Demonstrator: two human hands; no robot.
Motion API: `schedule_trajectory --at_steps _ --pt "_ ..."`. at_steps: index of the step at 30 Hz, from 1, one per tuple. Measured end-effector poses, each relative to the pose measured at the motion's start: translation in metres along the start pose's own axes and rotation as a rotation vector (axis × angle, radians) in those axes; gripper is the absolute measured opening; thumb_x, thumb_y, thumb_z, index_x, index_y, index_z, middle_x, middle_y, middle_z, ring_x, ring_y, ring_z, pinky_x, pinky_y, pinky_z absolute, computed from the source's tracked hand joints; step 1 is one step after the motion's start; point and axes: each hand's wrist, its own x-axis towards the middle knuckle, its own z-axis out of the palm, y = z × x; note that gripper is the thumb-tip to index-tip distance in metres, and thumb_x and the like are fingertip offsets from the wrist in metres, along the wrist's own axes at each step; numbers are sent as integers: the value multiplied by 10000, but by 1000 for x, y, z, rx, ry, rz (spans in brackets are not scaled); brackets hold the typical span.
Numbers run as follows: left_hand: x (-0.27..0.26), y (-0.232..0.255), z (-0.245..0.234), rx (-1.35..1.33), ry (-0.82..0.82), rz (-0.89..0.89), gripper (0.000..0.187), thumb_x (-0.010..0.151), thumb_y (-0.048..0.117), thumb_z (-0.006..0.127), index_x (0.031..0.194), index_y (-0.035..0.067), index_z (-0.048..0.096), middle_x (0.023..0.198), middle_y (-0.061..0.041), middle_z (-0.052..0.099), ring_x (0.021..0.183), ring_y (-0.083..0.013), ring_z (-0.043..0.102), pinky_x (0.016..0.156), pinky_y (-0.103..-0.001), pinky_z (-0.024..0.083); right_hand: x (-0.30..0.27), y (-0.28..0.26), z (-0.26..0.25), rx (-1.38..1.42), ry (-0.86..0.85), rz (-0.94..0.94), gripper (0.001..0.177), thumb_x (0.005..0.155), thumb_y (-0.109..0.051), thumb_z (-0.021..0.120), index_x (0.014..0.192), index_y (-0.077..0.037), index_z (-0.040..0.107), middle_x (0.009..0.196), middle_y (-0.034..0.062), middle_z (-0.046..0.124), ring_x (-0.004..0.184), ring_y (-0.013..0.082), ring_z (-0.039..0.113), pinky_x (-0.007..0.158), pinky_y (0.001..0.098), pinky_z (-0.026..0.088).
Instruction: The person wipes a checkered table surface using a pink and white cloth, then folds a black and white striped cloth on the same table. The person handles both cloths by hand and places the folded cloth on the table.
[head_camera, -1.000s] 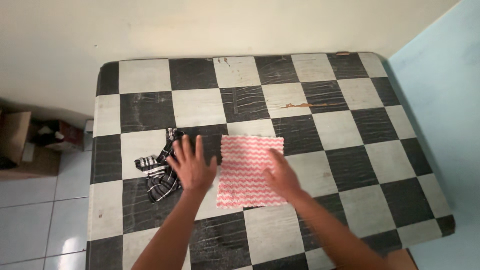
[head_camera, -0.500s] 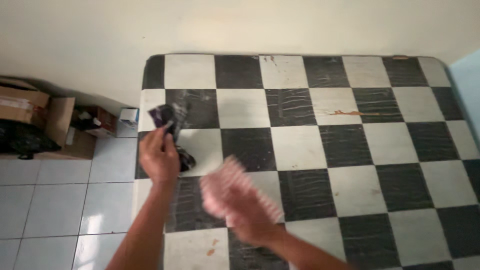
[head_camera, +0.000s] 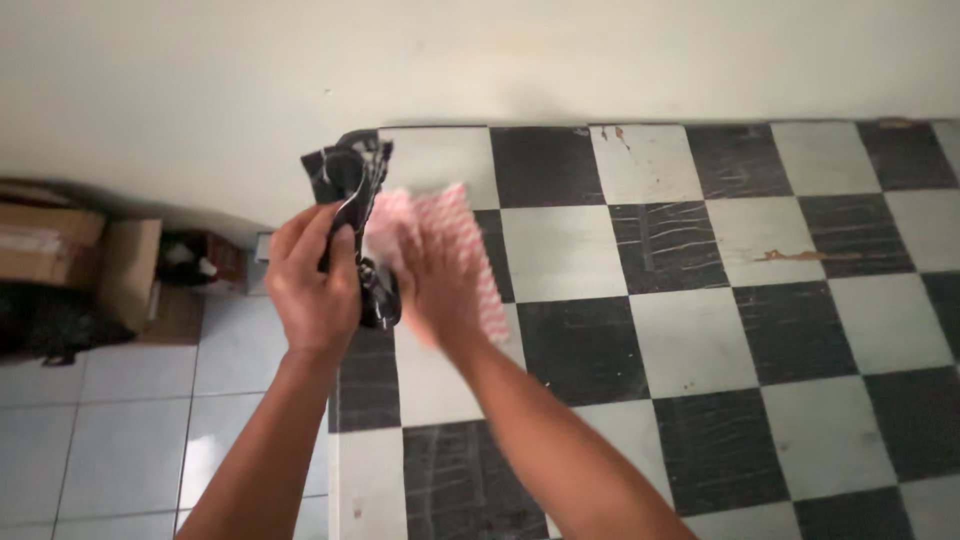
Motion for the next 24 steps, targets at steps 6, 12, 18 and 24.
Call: schedule_trajectory --at_steps 6,12,18,24 --pt "15 -8 49 -76 -102 23 237 995 28 706 1229 -6 723 1241 -176 685 1164 -325 661 1008 -395 533 49 41 -16 11 141 460 579 1059 -395 245 1618 -248 219 1716 80 173 1563 379 98 1206 642 50" --pt "14 20 90 -97 -272 194 191 1049 27 704 1234 -12 729 1297 -166 693 1219 -333 630 1062 -404 519 -17 67 -23 11 324 712 596 1035 -353 313 1618 -235 280 1697 78 229 1553 387 143 1206 655 51" --pt "-12 80 129 -207 -414 233 182 1046 32 705 1223 17 743 1290 -142 701 1200 -308 637 1025 -396 535 -113 99 -52 54 359 963 607 1031 -337 345 1622 -226 259 1701 76 189 1554 390 137 1197 659 56" --pt "-58 150 153 -228 -483 437 181 1021 17 729 1199 37 762 1217 -115 716 1183 -312 640 1025 -408 541 -225 158 -79 -90 450 1097 607 1024 -329 379 1606 -173 301 1694 116 214 1527 423 199 1170 689 105"
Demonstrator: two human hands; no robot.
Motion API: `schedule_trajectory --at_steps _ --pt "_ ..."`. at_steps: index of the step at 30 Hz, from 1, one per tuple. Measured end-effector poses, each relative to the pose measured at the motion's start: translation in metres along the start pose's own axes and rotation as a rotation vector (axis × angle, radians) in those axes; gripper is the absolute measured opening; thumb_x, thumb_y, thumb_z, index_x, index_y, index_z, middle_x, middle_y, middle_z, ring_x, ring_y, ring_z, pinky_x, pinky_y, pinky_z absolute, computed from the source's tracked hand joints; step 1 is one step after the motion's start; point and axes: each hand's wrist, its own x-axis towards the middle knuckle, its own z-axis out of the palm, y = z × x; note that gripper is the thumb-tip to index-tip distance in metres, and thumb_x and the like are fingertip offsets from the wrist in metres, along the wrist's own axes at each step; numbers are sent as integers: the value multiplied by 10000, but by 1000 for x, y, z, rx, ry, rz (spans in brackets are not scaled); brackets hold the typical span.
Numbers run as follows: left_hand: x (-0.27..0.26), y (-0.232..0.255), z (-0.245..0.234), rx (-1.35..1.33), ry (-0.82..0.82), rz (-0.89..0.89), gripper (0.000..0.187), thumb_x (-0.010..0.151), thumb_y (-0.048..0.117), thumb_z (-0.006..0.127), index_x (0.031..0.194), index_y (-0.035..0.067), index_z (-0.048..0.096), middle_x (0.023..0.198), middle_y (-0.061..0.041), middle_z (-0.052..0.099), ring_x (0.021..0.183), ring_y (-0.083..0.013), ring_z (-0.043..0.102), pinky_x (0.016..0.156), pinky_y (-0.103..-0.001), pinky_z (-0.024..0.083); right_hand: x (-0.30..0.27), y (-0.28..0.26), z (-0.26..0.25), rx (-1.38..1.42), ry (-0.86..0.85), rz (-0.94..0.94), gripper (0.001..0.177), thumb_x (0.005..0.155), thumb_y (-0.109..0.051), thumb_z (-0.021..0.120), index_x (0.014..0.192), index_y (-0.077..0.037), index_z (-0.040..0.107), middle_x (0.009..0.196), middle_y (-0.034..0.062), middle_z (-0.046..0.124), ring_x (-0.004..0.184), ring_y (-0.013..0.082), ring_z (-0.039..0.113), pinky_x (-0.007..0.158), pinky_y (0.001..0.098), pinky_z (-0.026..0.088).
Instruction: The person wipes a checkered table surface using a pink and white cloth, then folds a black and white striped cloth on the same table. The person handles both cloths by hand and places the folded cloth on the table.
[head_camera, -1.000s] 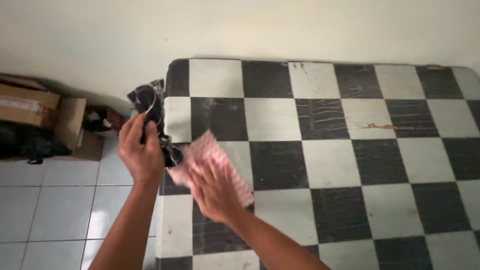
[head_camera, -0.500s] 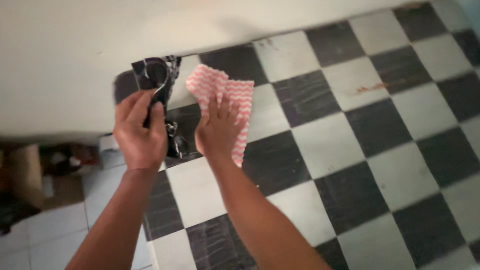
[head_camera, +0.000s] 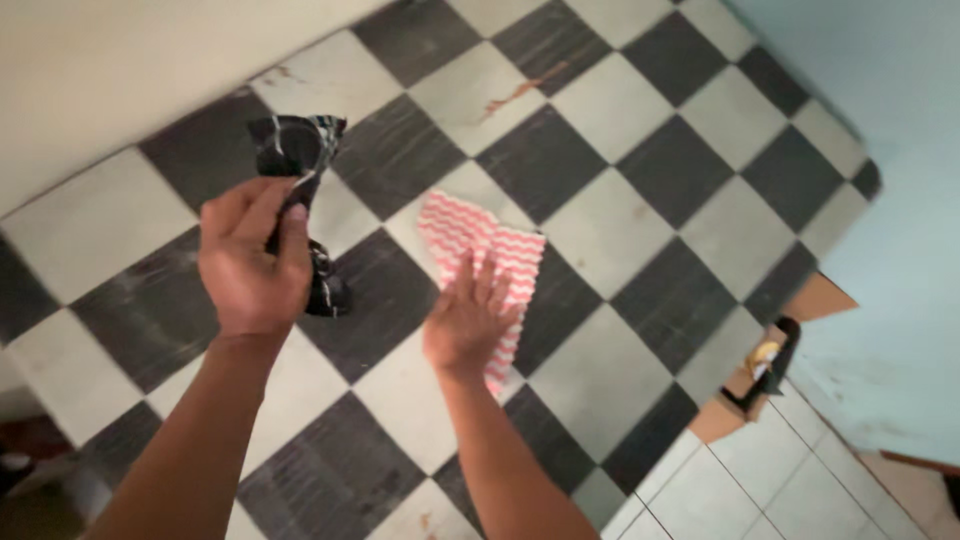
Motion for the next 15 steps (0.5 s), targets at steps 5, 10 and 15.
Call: schedule_trajectory --at_steps 5,10,15 --pt "-10 67 48 7 -94 146 235 956 24 752 1186 60 777 1216 -95 724 1050 -308 653 887 -393 572 13 102 -27 18 73 96 606 999 -311 400 1592 -191 354 1686 112 264 1516 439 248 1176 701 122" --pt "-29 118 82 36 -139 230 240 927 31 774 1165 62 780 1194 -68 729 1002 -297 654 835 -384 581 42 222 -47 -102 155 134 681 957 -279 500 1605 -172 324 1667 174 281 1503 462 261 1188 664 140" --pt "-49 143 99 128 -156 320 247 897 47 772 1141 81 789 1171 -56 729 987 -292 656 830 -396 580 80 334 -73 0 208 187 792 894 -138 542 1653 -160 315 1648 189 337 1511 404 314 1233 562 201"
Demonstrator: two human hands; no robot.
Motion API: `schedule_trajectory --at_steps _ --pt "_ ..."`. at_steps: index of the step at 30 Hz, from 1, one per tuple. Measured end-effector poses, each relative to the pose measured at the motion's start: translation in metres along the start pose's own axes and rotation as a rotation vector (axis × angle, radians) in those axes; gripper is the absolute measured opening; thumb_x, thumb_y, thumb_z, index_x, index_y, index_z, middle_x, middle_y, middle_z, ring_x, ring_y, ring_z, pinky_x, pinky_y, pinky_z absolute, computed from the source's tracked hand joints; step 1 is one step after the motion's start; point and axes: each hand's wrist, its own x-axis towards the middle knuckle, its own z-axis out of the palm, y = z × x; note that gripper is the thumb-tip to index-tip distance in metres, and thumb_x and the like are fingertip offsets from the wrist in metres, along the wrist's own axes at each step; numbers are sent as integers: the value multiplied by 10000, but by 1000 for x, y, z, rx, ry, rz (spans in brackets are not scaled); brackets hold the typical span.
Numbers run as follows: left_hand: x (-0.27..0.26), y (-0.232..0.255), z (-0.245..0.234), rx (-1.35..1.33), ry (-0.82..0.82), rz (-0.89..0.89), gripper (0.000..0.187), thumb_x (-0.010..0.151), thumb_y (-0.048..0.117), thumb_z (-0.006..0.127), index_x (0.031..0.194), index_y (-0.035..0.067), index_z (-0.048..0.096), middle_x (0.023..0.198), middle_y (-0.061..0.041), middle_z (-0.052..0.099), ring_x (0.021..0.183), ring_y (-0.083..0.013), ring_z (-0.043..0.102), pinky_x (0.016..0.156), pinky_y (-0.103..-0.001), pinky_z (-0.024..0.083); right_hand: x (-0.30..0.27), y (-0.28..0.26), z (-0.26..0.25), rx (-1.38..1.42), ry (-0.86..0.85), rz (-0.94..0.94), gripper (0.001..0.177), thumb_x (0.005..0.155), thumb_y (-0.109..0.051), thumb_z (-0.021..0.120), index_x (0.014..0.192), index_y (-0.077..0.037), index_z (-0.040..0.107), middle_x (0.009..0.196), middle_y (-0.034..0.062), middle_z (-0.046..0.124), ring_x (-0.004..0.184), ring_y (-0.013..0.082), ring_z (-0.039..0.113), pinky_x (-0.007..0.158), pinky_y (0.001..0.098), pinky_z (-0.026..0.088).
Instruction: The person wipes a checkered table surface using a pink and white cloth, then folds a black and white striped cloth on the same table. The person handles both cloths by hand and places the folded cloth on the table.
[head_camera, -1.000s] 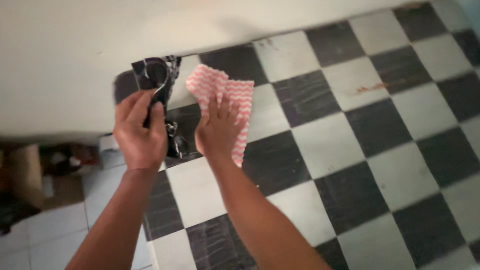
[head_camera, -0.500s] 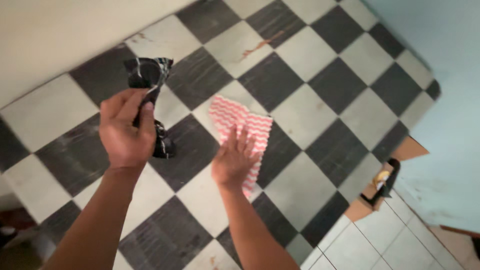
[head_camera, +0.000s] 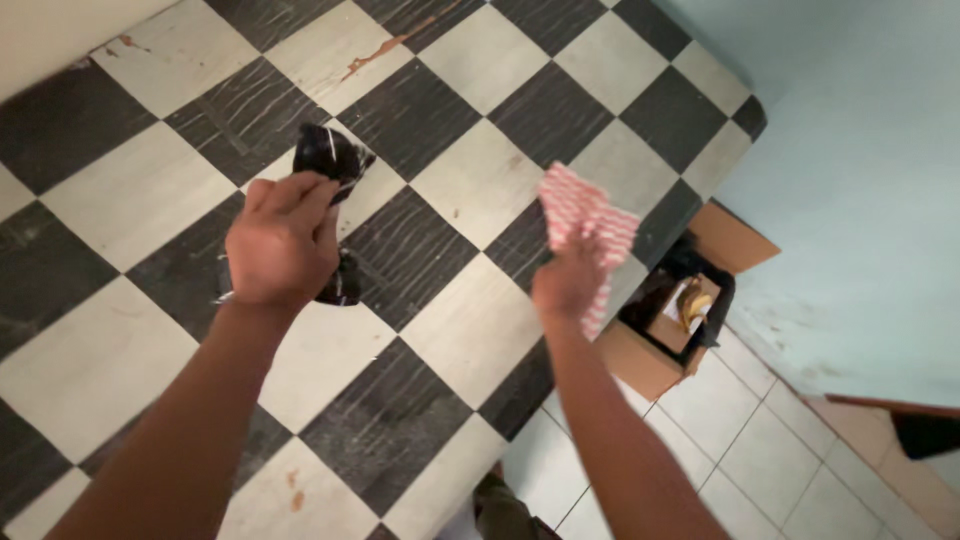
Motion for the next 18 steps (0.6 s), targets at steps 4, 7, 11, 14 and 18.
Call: schedule_trajectory --at_steps 4,7,11,14,18 --pt "-29 -9 -11 214 -78 55 222 887 69 746 1097 119 799 1184 -25 738 1037 -270 663 852 -405 591 69 52 -41 157 -107 213 489 1157 -317 400 1624 -176 430 1573 117 501 1447 304 470 1197 395 369" --pt "-58 -25 -35 322 -113 -45 236 881 87 740 1105 133 802 1195 -17 741 1059 -288 651 865 -424 591 84 49 -37 369 -258 123 535 1131 -408 347 1630 -220 393 1616 100 471 1477 318 451 1226 423 380" --pt "-98 -49 -90 410 -118 -243 204 925 92 739 1117 134 792 1201 -31 728 1091 -292 647 863 -421 587 100 49 7 -201 -171 -531 617 1023 -409 427 1608 -234 340 1622 175 345 1485 453 256 1131 700 198" --pt "-135 -56 -134 469 -81 -304 163 959 98 752 1114 134 787 1193 -22 722 1128 -289 643 887 -417 585 100 52 36 -96 -54 -679 610 1093 -410 412 1649 -169 338 1640 264 352 1481 549 265 1127 763 191" --pt "-168 -56 -184 513 -66 -379 196 924 65 749 1102 131 795 1196 -3 735 1111 -283 642 871 -419 584 88 1 53 -32 -145 -831 590 1084 -359 426 1643 -181 366 1627 249 386 1500 522 291 1140 746 205"
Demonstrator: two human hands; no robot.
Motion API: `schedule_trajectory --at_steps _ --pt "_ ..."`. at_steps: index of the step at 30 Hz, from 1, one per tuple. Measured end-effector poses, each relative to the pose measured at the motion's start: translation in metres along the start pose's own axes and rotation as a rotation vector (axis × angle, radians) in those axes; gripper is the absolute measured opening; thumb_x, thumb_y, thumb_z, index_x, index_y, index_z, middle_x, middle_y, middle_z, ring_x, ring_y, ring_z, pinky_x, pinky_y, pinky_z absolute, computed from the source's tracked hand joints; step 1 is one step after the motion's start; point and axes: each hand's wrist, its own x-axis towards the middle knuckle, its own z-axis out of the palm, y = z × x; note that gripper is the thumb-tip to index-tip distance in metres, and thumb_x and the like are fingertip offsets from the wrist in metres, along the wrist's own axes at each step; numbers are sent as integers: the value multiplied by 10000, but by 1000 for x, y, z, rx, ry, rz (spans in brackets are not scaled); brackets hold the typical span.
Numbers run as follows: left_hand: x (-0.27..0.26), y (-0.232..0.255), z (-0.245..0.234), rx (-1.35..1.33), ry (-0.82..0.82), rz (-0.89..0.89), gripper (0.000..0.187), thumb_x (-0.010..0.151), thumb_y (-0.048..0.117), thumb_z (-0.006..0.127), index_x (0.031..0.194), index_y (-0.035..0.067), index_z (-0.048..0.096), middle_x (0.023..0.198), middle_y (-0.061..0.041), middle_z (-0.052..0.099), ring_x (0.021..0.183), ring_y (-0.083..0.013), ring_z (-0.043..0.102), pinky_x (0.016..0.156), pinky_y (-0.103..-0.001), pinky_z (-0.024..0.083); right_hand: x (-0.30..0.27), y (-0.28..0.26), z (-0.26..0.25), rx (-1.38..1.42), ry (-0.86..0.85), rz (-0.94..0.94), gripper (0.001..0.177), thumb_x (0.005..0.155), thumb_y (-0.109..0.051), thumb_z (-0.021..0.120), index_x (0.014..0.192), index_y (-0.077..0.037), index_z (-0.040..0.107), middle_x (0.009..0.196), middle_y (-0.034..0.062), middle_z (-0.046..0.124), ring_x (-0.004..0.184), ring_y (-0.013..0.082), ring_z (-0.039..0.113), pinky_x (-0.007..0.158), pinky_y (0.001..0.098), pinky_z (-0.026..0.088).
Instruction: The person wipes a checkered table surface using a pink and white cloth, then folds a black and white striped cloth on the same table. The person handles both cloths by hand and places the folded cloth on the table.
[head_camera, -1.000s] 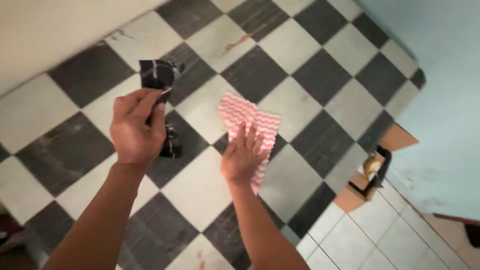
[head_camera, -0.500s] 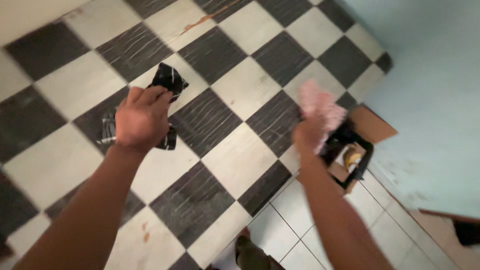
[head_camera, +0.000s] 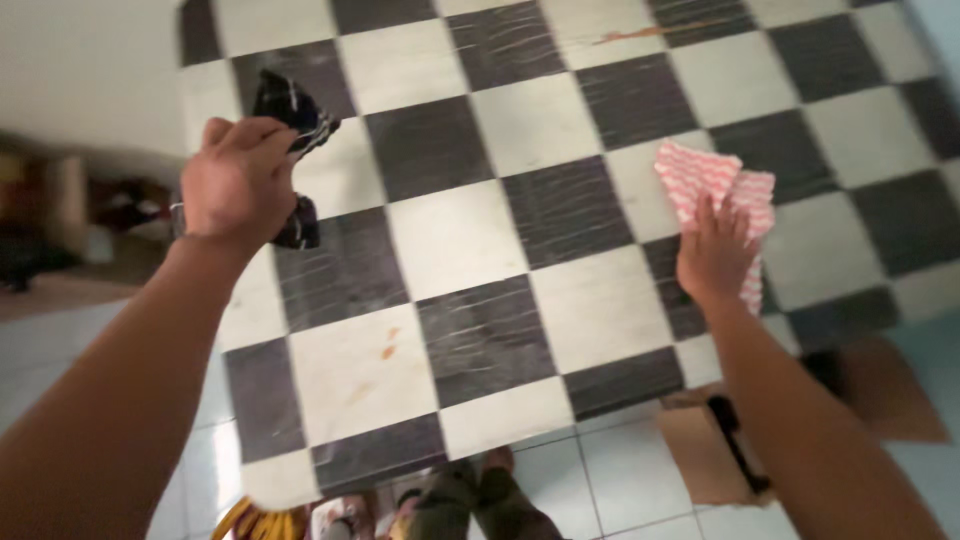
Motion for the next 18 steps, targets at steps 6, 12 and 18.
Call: schedule_trajectory --at_steps 6,12,18 --pt "-30 -36 -42 93 6 10 258 927 27 722 1154 128 791 1219 4 726 1134 -267 648 895 -401 582 67 -115 16 207 -57 -405 542 1078 -269 448 1612 -180 435 1593 221 457 1485 483 349 1187 628 257" --pt "-51 -48 -78 122 47 44 204 944 31 765 1140 83 783 1180 -25 719 1079 -269 645 878 -375 587 101 -296 25 334 -188 -807 527 1110 -352 395 1611 -190 422 1652 109 388 1541 383 311 1261 542 210" --pt "-70 -63 -105 127 70 14 208 941 28 780 1145 70 789 1221 -42 712 1053 -279 640 853 -376 578 78 -486 11 380 -399 -1316 514 1120 -367 358 1611 -215 363 1728 -1 207 1597 279 124 1285 518 87"
